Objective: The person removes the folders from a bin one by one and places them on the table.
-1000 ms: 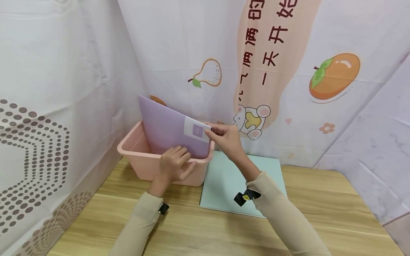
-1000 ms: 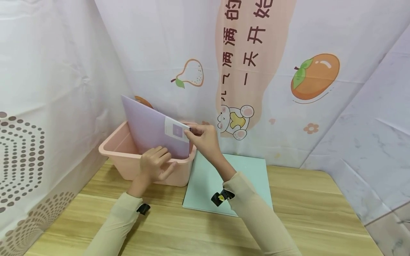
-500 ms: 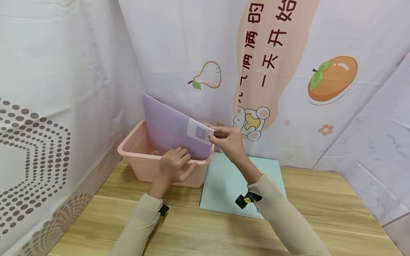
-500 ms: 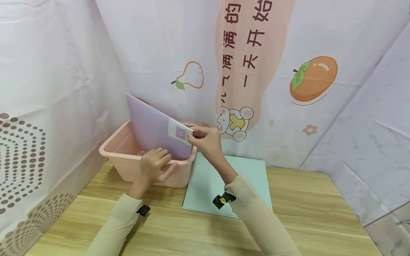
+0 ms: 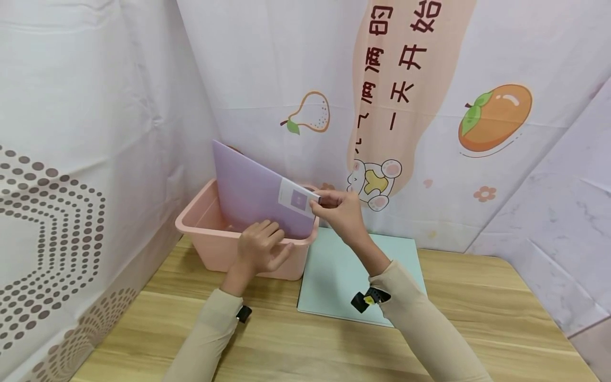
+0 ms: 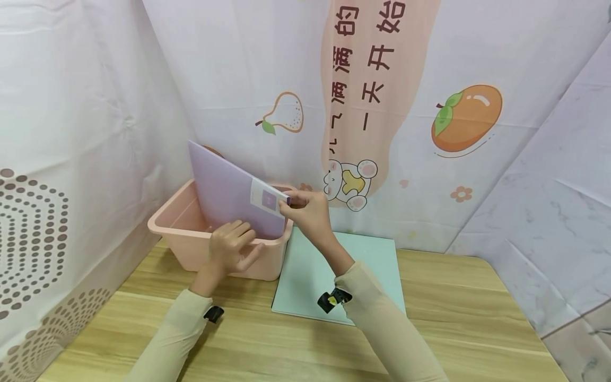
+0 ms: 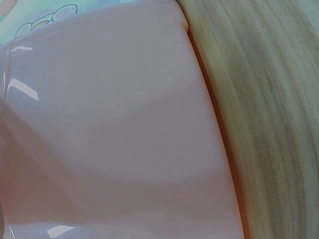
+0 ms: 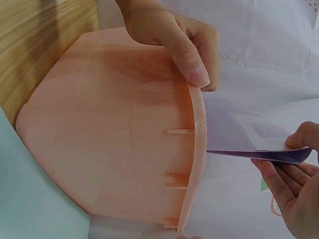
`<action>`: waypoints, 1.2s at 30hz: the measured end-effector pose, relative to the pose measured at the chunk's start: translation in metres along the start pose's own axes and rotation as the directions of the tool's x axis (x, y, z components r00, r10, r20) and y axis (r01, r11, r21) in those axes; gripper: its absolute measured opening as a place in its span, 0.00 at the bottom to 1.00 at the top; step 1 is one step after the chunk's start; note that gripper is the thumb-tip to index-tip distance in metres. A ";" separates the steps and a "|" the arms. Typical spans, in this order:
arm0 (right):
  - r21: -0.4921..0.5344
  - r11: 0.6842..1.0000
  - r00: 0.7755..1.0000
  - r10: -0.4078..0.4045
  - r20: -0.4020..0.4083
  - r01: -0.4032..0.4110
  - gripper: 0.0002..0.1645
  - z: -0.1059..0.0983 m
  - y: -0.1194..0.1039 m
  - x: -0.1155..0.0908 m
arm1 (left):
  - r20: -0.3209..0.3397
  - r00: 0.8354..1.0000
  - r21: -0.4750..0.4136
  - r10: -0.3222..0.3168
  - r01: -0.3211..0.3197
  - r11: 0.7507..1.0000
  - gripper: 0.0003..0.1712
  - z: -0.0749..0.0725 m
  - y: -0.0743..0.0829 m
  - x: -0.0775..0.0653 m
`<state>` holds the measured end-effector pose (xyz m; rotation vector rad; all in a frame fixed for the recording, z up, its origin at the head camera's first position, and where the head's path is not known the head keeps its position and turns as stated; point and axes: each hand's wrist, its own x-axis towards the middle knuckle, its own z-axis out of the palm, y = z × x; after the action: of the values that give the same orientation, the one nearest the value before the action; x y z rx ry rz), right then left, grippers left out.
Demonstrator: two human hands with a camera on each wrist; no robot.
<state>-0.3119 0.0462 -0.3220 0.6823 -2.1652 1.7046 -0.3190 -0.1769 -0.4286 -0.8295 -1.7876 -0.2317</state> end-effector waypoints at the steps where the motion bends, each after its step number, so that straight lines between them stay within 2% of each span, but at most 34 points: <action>1: -0.001 1.000 1.000 -0.003 -0.001 0.003 0.11 0.000 0.000 0.000 | -0.001 1.000 0.000 0.000 0.000 1.000 0.31 0.000 0.000 0.000; 10: -0.030 0.999 1.000 -0.013 -0.007 0.013 0.12 -0.001 0.003 0.000 | -0.007 1.000 0.005 -0.002 0.002 1.000 0.30 0.000 0.001 0.000; 26: 0.011 0.999 0.999 -0.033 -0.011 0.033 0.12 -0.001 0.004 0.000 | -0.010 1.000 0.008 -0.011 0.011 1.000 0.30 0.001 0.000 0.000; 36: 0.022 1.000 1.000 -0.011 0.002 0.011 0.12 -0.001 0.006 -0.002 | -0.016 1.000 0.000 -0.009 0.009 1.000 0.30 0.001 0.000 -0.001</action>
<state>-0.3131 0.0487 -0.3278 0.7010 -2.1436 1.7248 -0.3199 -0.1768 -0.4299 -0.8182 -1.7767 -0.2436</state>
